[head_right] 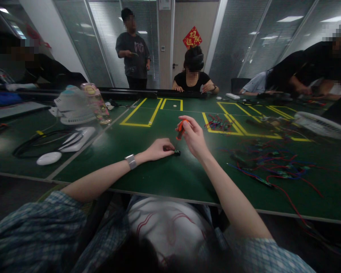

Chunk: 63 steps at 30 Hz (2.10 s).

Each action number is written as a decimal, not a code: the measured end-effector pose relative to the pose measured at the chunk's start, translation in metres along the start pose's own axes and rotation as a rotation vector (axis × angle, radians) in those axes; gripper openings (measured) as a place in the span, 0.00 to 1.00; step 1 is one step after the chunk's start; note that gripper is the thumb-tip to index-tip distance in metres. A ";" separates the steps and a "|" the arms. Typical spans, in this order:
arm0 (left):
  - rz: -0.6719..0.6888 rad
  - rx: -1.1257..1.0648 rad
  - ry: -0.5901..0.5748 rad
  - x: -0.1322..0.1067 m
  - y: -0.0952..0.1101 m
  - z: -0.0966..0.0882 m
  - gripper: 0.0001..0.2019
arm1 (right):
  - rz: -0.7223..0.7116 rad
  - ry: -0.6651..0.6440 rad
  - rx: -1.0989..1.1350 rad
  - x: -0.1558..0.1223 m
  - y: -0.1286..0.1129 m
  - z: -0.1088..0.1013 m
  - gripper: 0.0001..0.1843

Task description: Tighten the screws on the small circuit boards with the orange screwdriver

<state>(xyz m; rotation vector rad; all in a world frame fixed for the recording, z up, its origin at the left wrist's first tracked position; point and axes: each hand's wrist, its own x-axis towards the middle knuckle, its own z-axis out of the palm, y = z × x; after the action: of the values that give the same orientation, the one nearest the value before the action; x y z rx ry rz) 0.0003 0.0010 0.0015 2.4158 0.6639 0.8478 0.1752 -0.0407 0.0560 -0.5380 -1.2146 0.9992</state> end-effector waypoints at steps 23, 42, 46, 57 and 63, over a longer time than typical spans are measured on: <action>-0.013 -0.009 -0.009 0.000 0.000 -0.002 0.06 | -0.002 0.000 -0.071 -0.001 -0.001 0.002 0.13; -0.005 0.016 0.010 0.000 0.002 -0.003 0.05 | -0.057 0.016 -0.119 -0.002 0.001 0.001 0.12; -0.001 0.009 0.018 0.000 0.002 -0.002 0.04 | -0.065 0.009 -0.114 -0.002 0.000 0.002 0.12; -0.024 -0.042 0.094 0.000 0.000 0.000 0.05 | -0.223 0.145 -0.330 -0.002 0.001 -0.002 0.14; -0.043 0.000 0.066 0.001 -0.001 0.000 0.05 | -0.328 0.189 -0.520 -0.006 0.003 0.001 0.17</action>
<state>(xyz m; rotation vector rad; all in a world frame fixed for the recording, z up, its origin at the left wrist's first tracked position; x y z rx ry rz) 0.0003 0.0022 0.0009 2.3739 0.7384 0.9128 0.1737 -0.0444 0.0512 -0.7872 -1.3403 0.3394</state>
